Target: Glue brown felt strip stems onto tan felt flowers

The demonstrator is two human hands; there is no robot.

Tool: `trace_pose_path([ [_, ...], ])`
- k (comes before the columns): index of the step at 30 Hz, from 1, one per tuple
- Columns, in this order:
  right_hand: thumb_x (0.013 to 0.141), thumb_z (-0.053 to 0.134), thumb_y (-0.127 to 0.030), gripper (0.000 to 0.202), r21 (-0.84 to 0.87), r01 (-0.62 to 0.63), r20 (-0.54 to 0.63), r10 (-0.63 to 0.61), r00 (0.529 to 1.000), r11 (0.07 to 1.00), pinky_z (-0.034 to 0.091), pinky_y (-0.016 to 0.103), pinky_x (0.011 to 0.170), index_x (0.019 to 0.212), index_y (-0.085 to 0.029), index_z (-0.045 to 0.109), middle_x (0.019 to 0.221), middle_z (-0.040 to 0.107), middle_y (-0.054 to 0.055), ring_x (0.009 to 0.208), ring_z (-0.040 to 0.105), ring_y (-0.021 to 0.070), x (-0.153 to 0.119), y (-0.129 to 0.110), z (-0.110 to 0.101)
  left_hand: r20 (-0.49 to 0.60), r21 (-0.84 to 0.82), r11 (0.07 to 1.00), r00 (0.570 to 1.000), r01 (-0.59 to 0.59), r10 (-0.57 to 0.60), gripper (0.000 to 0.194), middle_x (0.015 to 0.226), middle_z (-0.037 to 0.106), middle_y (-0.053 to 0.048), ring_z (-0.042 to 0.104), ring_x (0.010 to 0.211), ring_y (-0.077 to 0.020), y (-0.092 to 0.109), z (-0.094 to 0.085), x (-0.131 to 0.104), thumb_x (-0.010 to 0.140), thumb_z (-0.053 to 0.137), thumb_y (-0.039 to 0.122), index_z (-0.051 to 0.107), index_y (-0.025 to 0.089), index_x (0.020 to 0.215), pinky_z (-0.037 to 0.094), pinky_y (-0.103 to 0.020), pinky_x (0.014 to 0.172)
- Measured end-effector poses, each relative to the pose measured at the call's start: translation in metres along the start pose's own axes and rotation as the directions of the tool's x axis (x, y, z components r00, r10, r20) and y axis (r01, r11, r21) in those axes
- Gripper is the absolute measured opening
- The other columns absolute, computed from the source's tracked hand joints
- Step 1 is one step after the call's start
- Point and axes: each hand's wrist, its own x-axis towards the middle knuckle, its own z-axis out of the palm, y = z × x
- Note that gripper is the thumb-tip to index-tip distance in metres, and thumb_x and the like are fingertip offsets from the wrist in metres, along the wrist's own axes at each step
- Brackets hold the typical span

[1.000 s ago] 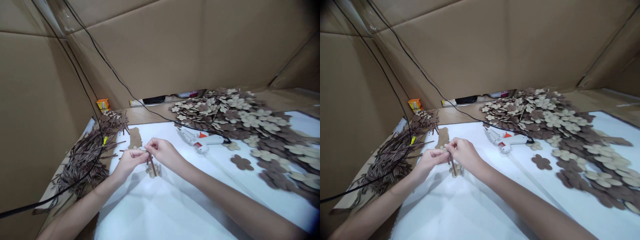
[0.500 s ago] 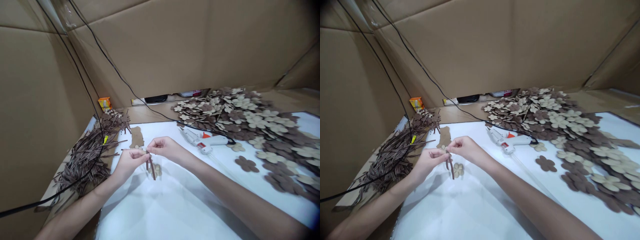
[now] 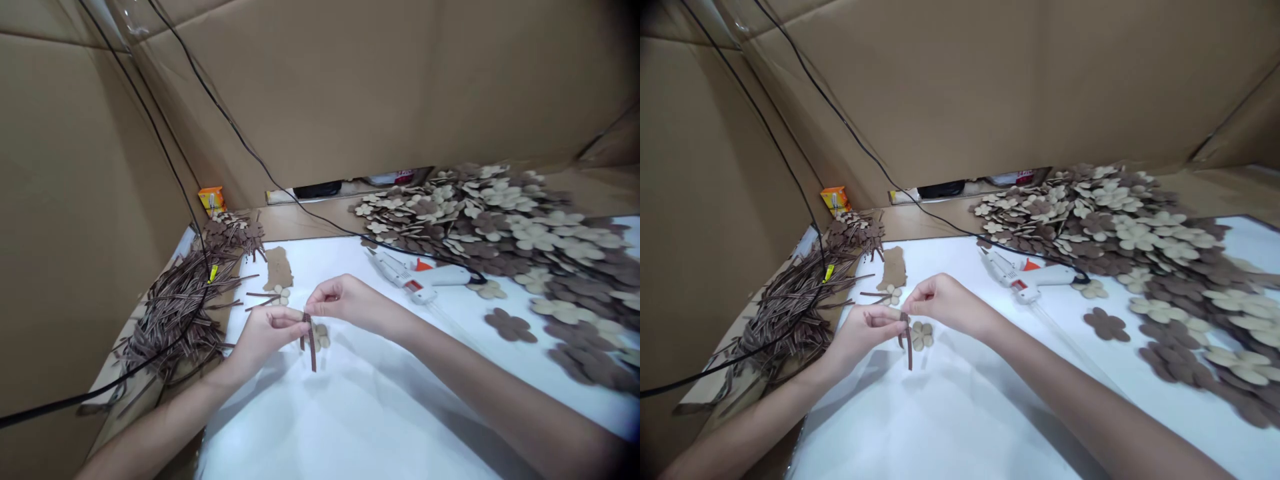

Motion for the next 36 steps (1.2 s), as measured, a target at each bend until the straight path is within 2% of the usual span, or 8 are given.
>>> trace_pose_path([
  [9,0.065,0.067,-0.031,0.020,0.102,-0.052,0.070,0.045,0.997,0.993,0.043,0.024,0.059,0.070,-0.012,0.069,0.063,0.067,0.002,0.059,0.058,0.0125,0.002,0.020,0.001,0.112,0.013,0.998,0.992,0.060,-0.061,0.028,0.082,0.072,-0.011,0.064,0.070,-0.0169,-0.005,0.004,-0.010,0.065,0.071,0.025,0.069,0.008,0.087,0.049,-0.026,0.069],
  [13,0.065,0.067,-0.032,0.020,0.103,-0.050,0.070,0.043,0.997,0.993,0.044,0.026,0.062,0.071,-0.012,0.069,0.064,0.068,0.003,0.060,0.059,0.0142,0.000,0.023,-0.002,0.092,0.183,0.980,0.994,-0.080,0.064,0.025,0.090,0.070,-0.010,0.063,0.082,-0.0187,-0.005,-0.001,-0.011,0.077,0.059,0.030,0.068,0.011,0.091,0.047,-0.028,0.077],
  [17,0.066,0.066,-0.035,0.025,0.090,-0.049,0.077,0.042,0.996,0.995,0.044,0.028,0.067,0.071,-0.011,0.070,0.069,0.069,0.006,0.067,0.060,0.0166,-0.003,0.029,-0.005,-0.013,0.538,0.816,0.966,-0.211,0.258,0.021,0.097,0.068,-0.006,0.060,0.092,-0.0195,-0.008,-0.005,-0.013,0.083,0.050,0.026,0.065,0.017,0.094,0.043,-0.029,0.083],
  [20,0.065,0.067,-0.037,0.027,0.091,-0.056,0.112,0.045,0.993,0.994,0.043,0.028,0.067,0.072,-0.011,0.071,0.069,0.069,0.006,0.067,0.059,0.0167,-0.004,0.032,-0.006,0.021,0.712,0.657,0.943,-0.247,0.332,0.025,0.103,0.064,-0.005,0.054,0.101,-0.0220,-0.015,-0.002,-0.009,0.080,0.052,0.019,0.062,0.022,0.103,0.040,-0.033,0.087],
  [22,0.065,0.067,-0.036,0.027,0.097,-0.064,0.132,0.051,0.990,0.993,0.043,0.028,0.067,0.072,-0.011,0.071,0.068,0.068,0.005,0.066,0.058,0.0155,-0.005,0.032,-0.007,0.062,0.751,0.608,0.944,-0.258,0.324,0.030,0.103,0.063,-0.005,0.050,0.102,-0.0238,-0.020,0.001,-0.005,0.075,0.057,0.015,0.061,0.023,0.104,0.038,-0.035,0.087],
  [26,0.063,0.068,-0.034,0.023,0.090,-0.076,0.138,0.063,0.988,0.993,0.039,0.025,0.063,0.069,-0.012,0.070,0.064,0.065,0.002,0.062,0.053,0.0123,-0.008,0.031,-0.012,0.089,0.731,0.634,0.957,-0.251,0.276,0.028,0.095,0.064,-0.004,0.050,0.096,-0.0237,-0.027,0.004,0.005,0.070,0.063,0.014,0.063,0.023,0.096,0.038,-0.033,0.083],
  [32,0.064,0.068,-0.035,0.021,0.075,-0.094,0.129,0.083,0.988,0.993,0.029,0.023,0.053,0.066,-0.015,0.070,0.058,0.058,-0.002,0.055,0.043,0.0089,-0.011,0.024,-0.024,0.018,0.656,0.724,0.963,-0.215,0.269,0.027,0.088,0.062,-0.003,0.051,0.091,-0.0203,-0.035,0.006,0.009,0.071,0.061,0.013,0.063,0.023,0.097,0.038,-0.030,0.079],
  [36,0.063,0.068,-0.040,0.027,0.040,-0.110,0.165,0.102,0.981,0.993,0.026,0.023,0.050,0.072,-0.015,0.071,0.059,0.058,-0.002,0.054,0.040,0.0087,-0.013,0.021,-0.031,-0.006,0.654,0.727,0.959,-0.211,0.283,0.026,0.086,0.062,-0.003,0.051,0.091,-0.0194,-0.037,0.008,0.012,0.073,0.059,0.012,0.063,0.022,0.097,0.038,-0.030,0.082],
])
